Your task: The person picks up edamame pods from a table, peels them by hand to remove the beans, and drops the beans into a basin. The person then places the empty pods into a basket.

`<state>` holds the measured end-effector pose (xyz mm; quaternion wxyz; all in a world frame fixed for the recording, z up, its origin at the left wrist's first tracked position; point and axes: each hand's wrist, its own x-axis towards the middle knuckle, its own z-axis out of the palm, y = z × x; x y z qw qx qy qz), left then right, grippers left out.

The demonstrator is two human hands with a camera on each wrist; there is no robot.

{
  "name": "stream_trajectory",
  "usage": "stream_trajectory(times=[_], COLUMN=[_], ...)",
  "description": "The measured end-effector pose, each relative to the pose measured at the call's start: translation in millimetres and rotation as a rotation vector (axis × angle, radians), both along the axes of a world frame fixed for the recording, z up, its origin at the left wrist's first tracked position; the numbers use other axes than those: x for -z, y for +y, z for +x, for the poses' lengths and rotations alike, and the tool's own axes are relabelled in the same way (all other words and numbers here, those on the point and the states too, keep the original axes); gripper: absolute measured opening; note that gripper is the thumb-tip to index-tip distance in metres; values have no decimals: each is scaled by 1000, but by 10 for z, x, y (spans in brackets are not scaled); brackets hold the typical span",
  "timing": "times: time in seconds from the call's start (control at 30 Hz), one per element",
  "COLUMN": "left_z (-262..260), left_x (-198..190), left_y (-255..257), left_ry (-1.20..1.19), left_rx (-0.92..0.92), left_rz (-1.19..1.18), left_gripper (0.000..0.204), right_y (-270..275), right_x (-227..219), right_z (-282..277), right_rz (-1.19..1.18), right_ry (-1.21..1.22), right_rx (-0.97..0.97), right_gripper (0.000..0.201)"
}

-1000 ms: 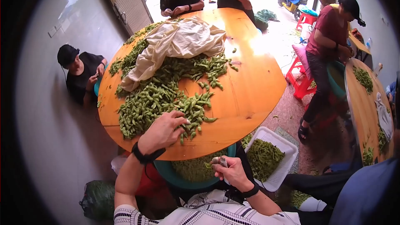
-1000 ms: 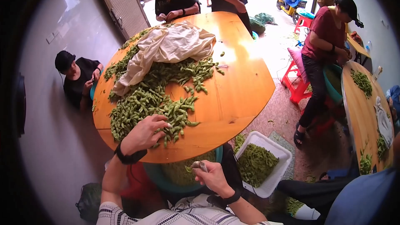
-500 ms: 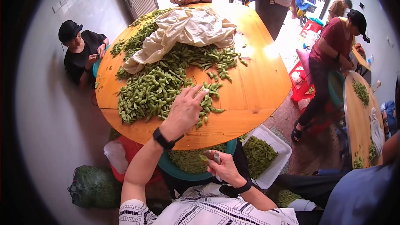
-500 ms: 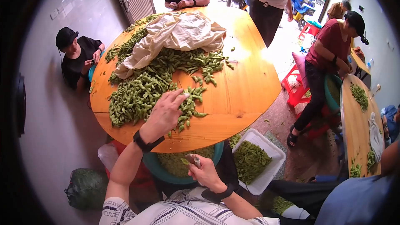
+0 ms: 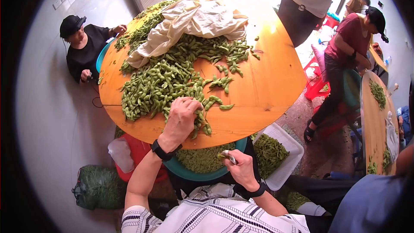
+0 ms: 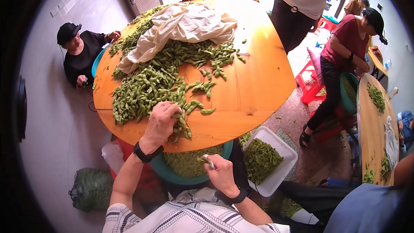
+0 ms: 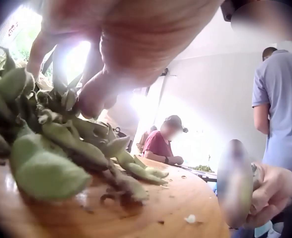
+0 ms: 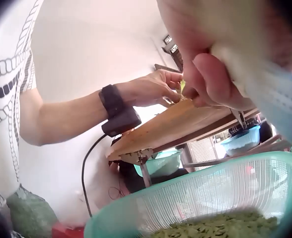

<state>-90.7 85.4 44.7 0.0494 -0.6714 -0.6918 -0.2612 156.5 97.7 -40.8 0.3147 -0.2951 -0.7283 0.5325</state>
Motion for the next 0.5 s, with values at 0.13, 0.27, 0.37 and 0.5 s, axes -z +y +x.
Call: stream_trajectory(times=[0.13, 0.27, 0.37, 0.5], left_z=[-34, -60, 55, 134], left_x=[-19, -42, -99, 73], left_y=[-53, -48, 29, 180], left_ry=[0, 119, 99, 185], left_rx=[-108, -217, -288, -22], left_rz=[129, 226, 207, 114], left_gripper=[35, 29, 25, 23], right_y=[-12, -44, -81, -99], right_x=[-152, -95, -57, -92], right_z=[-76, -108, -93, -72], right_rz=[-39, 8, -30, -50], right_ry=[-10, 32, -75, -107], right_rx=[2, -57, -100, -94], right_gripper=[18, 16, 18, 16])
